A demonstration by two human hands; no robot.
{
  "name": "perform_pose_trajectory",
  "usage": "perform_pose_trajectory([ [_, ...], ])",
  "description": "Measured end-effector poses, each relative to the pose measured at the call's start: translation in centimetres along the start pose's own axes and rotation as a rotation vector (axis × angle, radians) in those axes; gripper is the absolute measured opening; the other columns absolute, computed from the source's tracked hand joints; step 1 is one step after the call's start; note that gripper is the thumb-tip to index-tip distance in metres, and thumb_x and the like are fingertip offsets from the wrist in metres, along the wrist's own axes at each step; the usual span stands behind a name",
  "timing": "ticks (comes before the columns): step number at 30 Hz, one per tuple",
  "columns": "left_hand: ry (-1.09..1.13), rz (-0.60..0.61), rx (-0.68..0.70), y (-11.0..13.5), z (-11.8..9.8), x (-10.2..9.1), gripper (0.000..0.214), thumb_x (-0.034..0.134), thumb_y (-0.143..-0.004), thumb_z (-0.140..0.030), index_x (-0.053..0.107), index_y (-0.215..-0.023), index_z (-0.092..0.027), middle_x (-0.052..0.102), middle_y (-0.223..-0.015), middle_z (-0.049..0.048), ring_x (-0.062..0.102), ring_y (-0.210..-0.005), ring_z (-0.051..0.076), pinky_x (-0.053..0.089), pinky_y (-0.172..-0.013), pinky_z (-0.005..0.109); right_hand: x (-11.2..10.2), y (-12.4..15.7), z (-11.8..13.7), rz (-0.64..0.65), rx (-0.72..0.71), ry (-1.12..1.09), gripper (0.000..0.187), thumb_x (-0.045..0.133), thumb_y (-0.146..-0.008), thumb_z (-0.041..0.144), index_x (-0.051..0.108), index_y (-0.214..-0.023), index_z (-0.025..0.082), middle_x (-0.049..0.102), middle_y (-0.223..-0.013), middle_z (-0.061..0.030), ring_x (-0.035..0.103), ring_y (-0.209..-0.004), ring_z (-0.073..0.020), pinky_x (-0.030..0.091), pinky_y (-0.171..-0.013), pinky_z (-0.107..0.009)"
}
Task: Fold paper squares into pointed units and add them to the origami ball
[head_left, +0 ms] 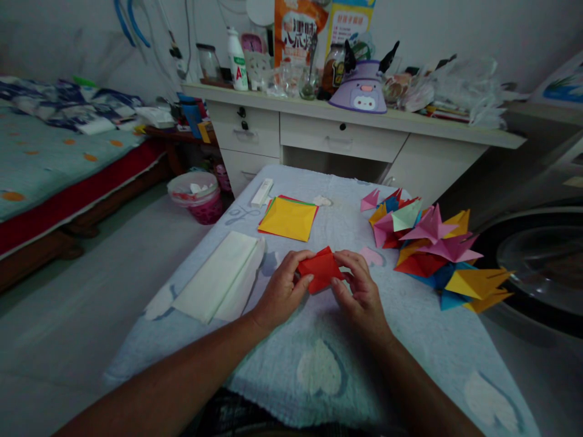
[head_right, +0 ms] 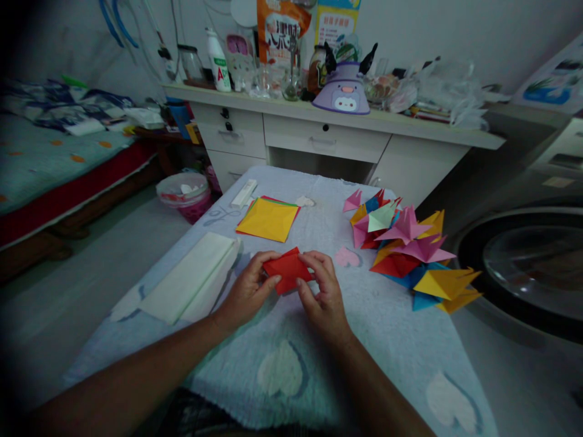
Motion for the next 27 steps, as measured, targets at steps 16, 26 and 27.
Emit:
perform_pose_trajectory([
  [16,-0.058,-0.005,0.012,0.1,0.5,0.1,0.022,0.061,-0.079,-0.008,0.051,-0.093,-0.021,0.052,-0.088,-0.0017,0.054,-0.077,0.012,0.043,-0.067,0.021,-0.4,-0.2,-0.8,-0.04,0.024,-0.041,0.004,0.061,-0.087,0.021,0.063,-0.088,0.024,0.051,-0.119,-0.0071,0.051,-0.115,-0.0215,0.048,-0.09,-0.035],
  [26,-0.077,0.003,0.135,-0.4,-1.8,-0.4,0.021,0.059,-0.082,-0.005,0.066,-0.094,-0.019,0.059,-0.092,0.002,0.06,-0.086,0.013,0.048,-0.069,0.02,-0.3,-0.2,0.0,-0.019,-0.01,-0.094,0.005,0.061,-0.087,0.019,0.063,-0.086,0.024,0.053,-0.113,-0.0062,0.054,-0.109,-0.0201,0.046,-0.093,-0.036],
  [27,-0.073,0.009,0.141,-0.4,-2.0,-0.4,0.02,0.06,-0.081,-0.005,0.067,-0.094,-0.019,0.059,-0.089,0.0014,0.06,-0.084,0.012,0.048,-0.07,0.021,-0.3,-0.2,0.1,-0.013,-0.009,-0.104,0.005,0.061,-0.086,0.019,0.063,-0.085,0.024,0.053,-0.111,-0.0061,0.054,-0.108,-0.0198,0.046,-0.092,-0.035],
])
Point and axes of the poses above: each hand's wrist, its own y-axis away from the middle knuckle, its own x-axis out of the palm, z = x × y, the point moved 10 cm from there along -y, towards the middle knuckle
